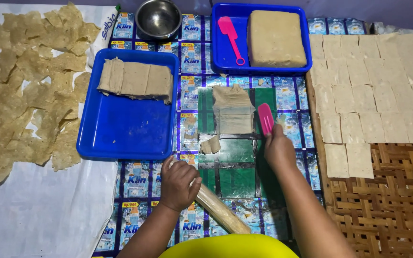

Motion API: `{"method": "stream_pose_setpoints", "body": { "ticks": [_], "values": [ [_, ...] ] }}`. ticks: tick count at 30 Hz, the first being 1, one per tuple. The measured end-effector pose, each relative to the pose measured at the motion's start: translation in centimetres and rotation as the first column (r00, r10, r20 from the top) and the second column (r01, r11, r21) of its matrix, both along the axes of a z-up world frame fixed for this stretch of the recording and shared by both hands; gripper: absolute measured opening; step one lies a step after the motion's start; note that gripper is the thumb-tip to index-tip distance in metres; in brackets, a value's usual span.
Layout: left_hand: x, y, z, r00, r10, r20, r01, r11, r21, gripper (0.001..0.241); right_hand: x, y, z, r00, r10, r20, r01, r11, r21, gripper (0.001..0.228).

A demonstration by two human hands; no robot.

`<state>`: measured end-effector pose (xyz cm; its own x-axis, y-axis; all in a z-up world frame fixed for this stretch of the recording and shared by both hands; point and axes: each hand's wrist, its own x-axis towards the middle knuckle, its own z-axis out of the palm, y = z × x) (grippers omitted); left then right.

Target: Rolling out dough with a rolling pin and cutting it into small squares to prepare for baking or frying.

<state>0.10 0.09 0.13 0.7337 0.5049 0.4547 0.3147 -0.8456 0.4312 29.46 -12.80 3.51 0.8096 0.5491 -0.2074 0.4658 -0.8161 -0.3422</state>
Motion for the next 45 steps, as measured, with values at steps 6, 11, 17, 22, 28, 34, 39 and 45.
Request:
{"method": "stream_pose_setpoints", "body": {
  "ticks": [6, 11, 17, 22, 28, 34, 39, 45],
  "values": [
    [0.0, -0.1, 0.1, 1.0, 0.0, 0.002, 0.0, 1.0, 0.015, 0.04, -3.8, -1.1, -1.7, 0.997, 0.021, -0.08, -0.023, 0.999, -0.023, 0.024],
    [-0.1, -0.1, 0.1, 1.0, -0.003, 0.006, 0.003, 1.0, 0.013, 0.042, -3.0, -1.6, -1.6, 1.0, -0.01, 0.009, 0.01, 1.0, -0.011, 0.022],
    [0.0, -0.1, -0.1, 1.0, 0.002, 0.015, -0.003, 1.0, 0.017, 0.042, -3.6, -1.3, -2.6, 0.999, 0.041, -0.032, -0.042, 0.999, -0.013, 0.024],
    [0.0, -0.1, 0.0, 1.0, 0.006, 0.021, -0.006, 1.0, 0.006, 0.042, -3.6, -1.1, -3.2, 0.998, 0.044, -0.034, -0.045, 0.998, -0.039, 0.024],
    [0.0, -0.1, -0.1, 1.0, 0.0, 0.014, 0.0, 1.0, -0.004, 0.043, -3.2, 0.2, -2.2, 0.999, 0.044, -0.02, -0.046, 0.994, -0.096, 0.025],
    [-0.1, 0.0, -0.4, 1.0, 0.003, 0.018, -0.003, 1.0, 0.011, 0.042, 4.0, 2.0, -2.6, 0.999, 0.022, 0.04, -0.013, 0.979, -0.202, 0.029],
    [-0.1, -0.1, 0.0, 1.0, -0.003, 0.006, 0.003, 1.0, -0.008, 0.042, 6.8, 5.2, -1.7, 0.999, 0.019, 0.029, -0.021, 0.996, 0.083, 0.021],
    [-0.2, -0.2, 0.4, 0.999, -0.004, -0.038, 0.002, 0.999, -0.038, 0.042, 6.8, 9.3, -1.2, 0.985, 0.153, -0.085, -0.139, 0.978, 0.158, 0.022]
  ]
}}
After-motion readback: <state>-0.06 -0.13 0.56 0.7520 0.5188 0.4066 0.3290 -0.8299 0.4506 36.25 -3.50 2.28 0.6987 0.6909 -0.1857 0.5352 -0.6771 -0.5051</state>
